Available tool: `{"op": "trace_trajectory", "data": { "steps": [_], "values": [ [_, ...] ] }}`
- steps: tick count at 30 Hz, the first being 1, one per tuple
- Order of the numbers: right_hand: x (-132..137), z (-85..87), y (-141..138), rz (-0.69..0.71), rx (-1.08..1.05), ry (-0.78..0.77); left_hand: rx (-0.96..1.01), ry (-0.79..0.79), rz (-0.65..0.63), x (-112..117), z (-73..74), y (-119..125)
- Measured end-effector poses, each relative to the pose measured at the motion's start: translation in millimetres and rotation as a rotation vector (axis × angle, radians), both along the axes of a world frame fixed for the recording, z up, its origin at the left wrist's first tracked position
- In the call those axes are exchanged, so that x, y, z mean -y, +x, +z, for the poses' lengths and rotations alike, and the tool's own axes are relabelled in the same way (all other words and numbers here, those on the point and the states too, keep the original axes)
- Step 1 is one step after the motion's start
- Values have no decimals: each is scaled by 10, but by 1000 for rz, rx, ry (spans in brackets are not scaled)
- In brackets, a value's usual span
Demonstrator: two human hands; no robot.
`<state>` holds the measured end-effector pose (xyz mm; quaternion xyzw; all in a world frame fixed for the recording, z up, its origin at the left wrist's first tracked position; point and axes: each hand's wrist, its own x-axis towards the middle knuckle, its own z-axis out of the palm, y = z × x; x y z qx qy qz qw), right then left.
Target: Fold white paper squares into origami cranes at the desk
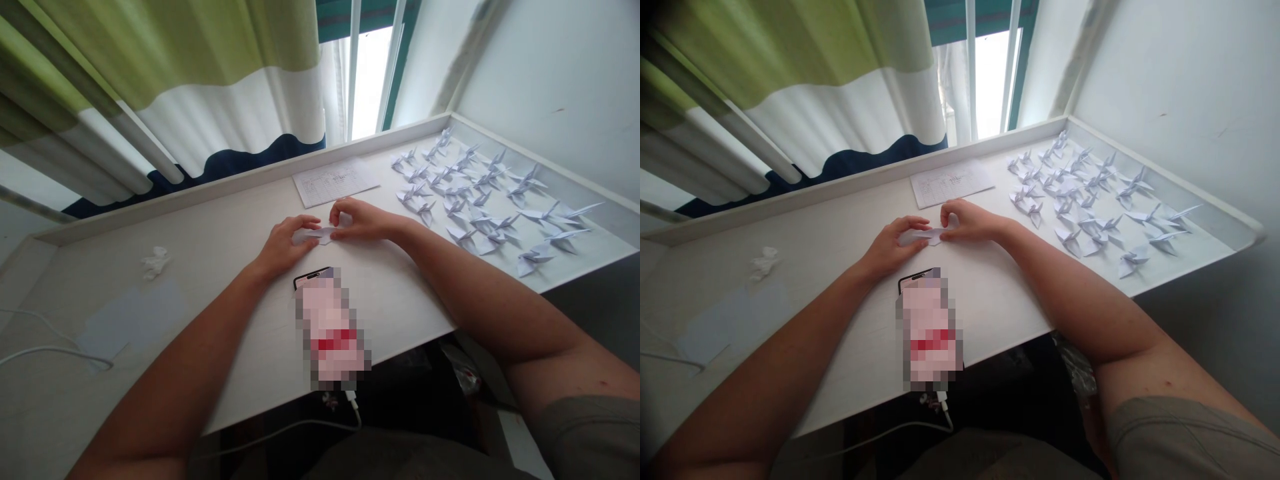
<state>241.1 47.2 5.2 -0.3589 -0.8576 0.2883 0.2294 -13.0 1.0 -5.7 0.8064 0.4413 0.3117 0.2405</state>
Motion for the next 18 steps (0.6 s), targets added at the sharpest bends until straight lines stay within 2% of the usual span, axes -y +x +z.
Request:
{"op": "trace_trajectory", "data": {
  "steps": [8, 15, 18],
  "values": [
    [-55, -17, 21, 86, -51, 8, 2, 75, -40, -13, -11, 16],
    [-59, -93, -40, 8, -13, 49, -45, 129, -45, -39, -32, 12],
    [-57, -110, -40, -16, 20, 83, -124, 158, -55, -33, -15, 16]
  ]
}}
